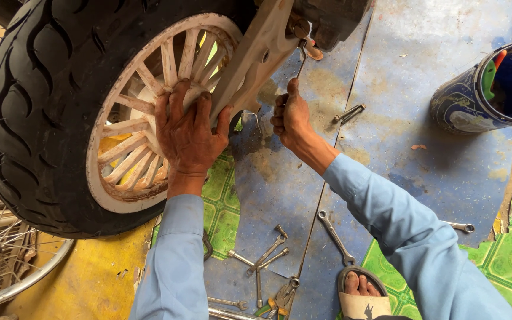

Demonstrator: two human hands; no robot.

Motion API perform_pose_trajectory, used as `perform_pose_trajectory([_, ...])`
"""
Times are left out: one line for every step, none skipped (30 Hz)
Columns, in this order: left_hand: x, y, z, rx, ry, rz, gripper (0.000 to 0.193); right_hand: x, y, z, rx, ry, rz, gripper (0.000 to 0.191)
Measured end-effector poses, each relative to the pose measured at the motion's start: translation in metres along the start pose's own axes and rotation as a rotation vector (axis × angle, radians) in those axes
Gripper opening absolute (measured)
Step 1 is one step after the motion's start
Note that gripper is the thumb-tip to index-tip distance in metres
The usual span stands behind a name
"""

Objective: The person uses a wrench to tighten a bolt on the motorcycle swingarm near the rear wheel. The left hand stabilizes the swingarm while the right hand turns the wrench repeatedly. The task continues without completing the final state within the clip.

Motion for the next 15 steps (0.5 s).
perform_pose_trajectory([0.000, 0.000, 0.000, 0.000, 0.001, 0.006, 0.038, -0.001, -0.006, -0.003, -0.032, -0.042, -0.034, 0.060])
perform_pose_trajectory([0.000, 0.000, -0.001, 0.000, 0.002, 0.010, 0.038, -0.004, -0.012, -0.006, -0.065, -0.085, -0.069, 0.061])
perform_pose_trajectory([0.000, 0.001, 0.000, 0.000, 0.004, 0.014, 0.038, -0.003, -0.016, -0.009, -0.097, -0.129, -0.103, 0.063])
perform_pose_trajectory([0.000, 0.000, 0.000, 0.003, 0.004, 0.013, 0.038, -0.001, -0.020, -0.013, -0.127, -0.131, -0.127, 0.063])
perform_pose_trajectory([0.000, 0.000, 0.001, 0.005, 0.001, 0.013, 0.039, 0.001, -0.025, -0.017, -0.161, -0.131, -0.151, 0.062])
perform_pose_trajectory([0.000, 0.001, 0.000, 0.005, -0.001, 0.013, 0.039, 0.002, -0.031, -0.019, -0.195, -0.133, -0.177, 0.063])
perform_pose_trajectory([-0.001, 0.001, 0.000, -0.003, 0.002, 0.007, 0.039, 0.005, -0.033, -0.016, -0.242, -0.193, -0.188, 0.063])
perform_pose_trajectory([0.000, 0.000, 0.000, -0.008, 0.005, 0.000, 0.039, 0.010, -0.033, -0.012, -0.287, -0.256, -0.196, 0.064])
perform_pose_trajectory([0.000, 0.000, 0.000, -0.011, 0.008, -0.006, 0.039, 0.013, -0.033, -0.008, -0.332, -0.316, -0.203, 0.065])
perform_pose_trajectory([0.000, 0.000, -0.001, -0.010, 0.007, -0.005, 0.039, 0.014, -0.035, -0.005, -0.382, -0.350, -0.206, 0.067])
perform_pose_trajectory([0.000, 0.000, 0.000, -0.009, 0.006, -0.005, 0.039, 0.016, -0.034, -0.001, -0.432, -0.385, -0.210, 0.069])
perform_pose_trajectory([0.000, 0.000, 0.000, -0.009, 0.004, -0.004, 0.039, 0.015, -0.034, 0.003, -0.483, -0.419, -0.215, 0.072])
perform_pose_trajectory([-0.001, 0.000, 0.000, -0.011, 0.002, -0.005, 0.039, 0.015, -0.034, 0.006, -0.509, -0.437, -0.211, 0.073])
perform_pose_trajectory([-0.001, 0.000, -0.001, -0.013, 0.000, -0.007, 0.039, 0.014, -0.035, 0.010, -0.536, -0.458, -0.208, 0.074])
perform_pose_trajectory([0.000, 0.000, -0.001, -0.015, -0.001, -0.009, 0.039, 0.014, -0.034, 0.012, -0.562, -0.478, -0.205, 0.075])
Point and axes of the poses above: each hand's wrist, its own x-axis towards the middle knuckle, its own y-axis out of the palm, z = x × y, the point moved 7 cm from there along x, towards the middle knuckle, and after that the axes turned 9 degrees about z, right-handed, at the moved point
